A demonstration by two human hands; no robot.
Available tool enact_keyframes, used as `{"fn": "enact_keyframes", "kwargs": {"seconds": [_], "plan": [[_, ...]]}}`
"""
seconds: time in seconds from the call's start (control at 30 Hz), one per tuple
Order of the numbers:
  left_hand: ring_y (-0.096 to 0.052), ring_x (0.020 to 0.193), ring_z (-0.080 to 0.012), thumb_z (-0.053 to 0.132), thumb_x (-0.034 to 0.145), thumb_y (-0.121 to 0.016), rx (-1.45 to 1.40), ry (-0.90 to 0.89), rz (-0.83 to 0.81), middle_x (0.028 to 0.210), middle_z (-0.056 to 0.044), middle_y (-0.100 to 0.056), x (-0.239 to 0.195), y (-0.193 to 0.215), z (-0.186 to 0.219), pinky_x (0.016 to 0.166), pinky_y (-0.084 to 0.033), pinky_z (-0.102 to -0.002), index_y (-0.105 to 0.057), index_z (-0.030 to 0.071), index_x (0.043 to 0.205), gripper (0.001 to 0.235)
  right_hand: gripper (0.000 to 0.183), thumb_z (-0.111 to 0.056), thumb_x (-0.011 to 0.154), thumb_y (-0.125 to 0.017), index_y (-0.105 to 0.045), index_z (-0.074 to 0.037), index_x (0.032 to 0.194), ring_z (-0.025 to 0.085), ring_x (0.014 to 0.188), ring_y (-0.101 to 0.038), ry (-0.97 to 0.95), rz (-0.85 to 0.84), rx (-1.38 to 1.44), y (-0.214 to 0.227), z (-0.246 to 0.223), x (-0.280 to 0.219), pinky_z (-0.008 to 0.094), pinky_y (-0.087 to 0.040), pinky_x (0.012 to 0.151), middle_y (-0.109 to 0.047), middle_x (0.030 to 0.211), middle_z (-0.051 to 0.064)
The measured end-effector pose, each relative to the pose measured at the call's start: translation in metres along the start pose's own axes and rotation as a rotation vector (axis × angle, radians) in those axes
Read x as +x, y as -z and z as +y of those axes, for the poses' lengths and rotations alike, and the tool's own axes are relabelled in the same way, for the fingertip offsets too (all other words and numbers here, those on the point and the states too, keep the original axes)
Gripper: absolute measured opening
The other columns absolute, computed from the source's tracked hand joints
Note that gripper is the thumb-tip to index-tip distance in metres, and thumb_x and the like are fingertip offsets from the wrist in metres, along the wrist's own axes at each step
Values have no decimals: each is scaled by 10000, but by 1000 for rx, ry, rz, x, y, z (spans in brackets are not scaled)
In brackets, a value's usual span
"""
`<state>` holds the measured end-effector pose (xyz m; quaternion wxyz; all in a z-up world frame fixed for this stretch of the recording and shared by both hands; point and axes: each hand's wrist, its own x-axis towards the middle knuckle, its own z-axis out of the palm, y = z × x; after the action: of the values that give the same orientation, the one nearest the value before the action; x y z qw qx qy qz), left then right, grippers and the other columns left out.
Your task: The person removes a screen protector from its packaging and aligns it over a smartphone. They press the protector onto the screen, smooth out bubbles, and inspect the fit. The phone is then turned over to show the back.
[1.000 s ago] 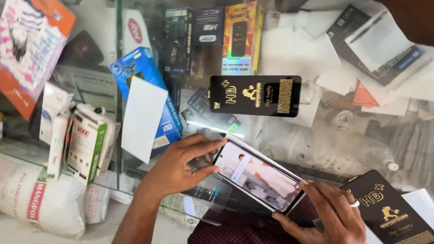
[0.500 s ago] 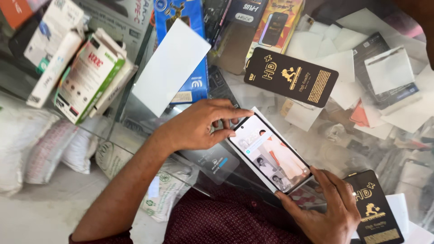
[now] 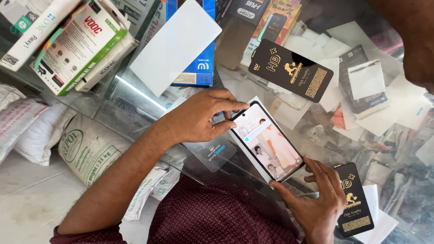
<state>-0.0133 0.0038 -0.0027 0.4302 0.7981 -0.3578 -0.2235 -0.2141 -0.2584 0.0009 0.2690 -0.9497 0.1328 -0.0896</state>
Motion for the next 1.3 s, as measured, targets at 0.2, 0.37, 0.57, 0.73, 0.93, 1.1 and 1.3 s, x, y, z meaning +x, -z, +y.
{"fn": "enact_keyframes", "kwargs": {"seconds": [0.2,0.37,0.57,0.73,0.93,1.1,1.3], "plan": [[-713,945,-186,137,859,-794,25,-31,25,1118,-71,-674,-3,-1,-1,788,-617,-303,-649,110,1362,524,882,-433,507,-970,-712,-44,1255,176,844,-716,26,3,-6,1,0,1,357,-619,725,-697,1183,138],[-710,927,-185,140,853,-788,-6,0,20,1119,-74,-677,-3,-2,-2,748,-622,-302,-657,110,1349,514,918,-477,498,-960,-701,-41,1263,176,860,-720,58,2,4,1,2,1,366,-631,745,-696,1187,148],[-730,883,-195,164,873,-774,16,-59,56,1100,-97,-702,-3,2,-1,752,-599,-320,-682,75,1304,449,1004,-541,468,-933,-678,-27,1292,197,882,-735,53,-18,15,5,4,1,390,-632,757,-695,1206,168],[-739,832,-191,179,893,-756,15,-81,80,1061,-104,-707,-2,2,2,758,-588,-342,-689,62,1294,424,984,-551,481,-917,-680,-27,1279,237,957,-753,25,-34,89,16,11,2,356,-655,763,-695,1219,171],[-737,831,-181,203,911,-752,24,-98,145,1082,-101,-699,-3,-4,6,766,-587,-339,-694,62,1272,391,874,-457,549,-939,-692,-40,1277,262,1056,-732,1,-19,62,30,14,7,364,-664,798,-700,1199,170],[-717,855,-203,247,870,-776,34,-94,124,1107,-102,-685,-6,-6,5,741,-588,-338,-686,86,1280,450,861,-443,533,-939,-699,-75,1274,273,1064,-723,-25,-33,16,38,11,3,406,-641,816,-700,1209,165],[-703,940,-251,219,932,-707,77,-73,73,1155,-95,-671,-3,0,9,793,-575,-364,-672,139,1339,417,658,-343,651,-899,-721,-106,1239,297,1059,-703,-5,-22,-60,39,7,2,429,-584,844,-713,1199,135]]}}
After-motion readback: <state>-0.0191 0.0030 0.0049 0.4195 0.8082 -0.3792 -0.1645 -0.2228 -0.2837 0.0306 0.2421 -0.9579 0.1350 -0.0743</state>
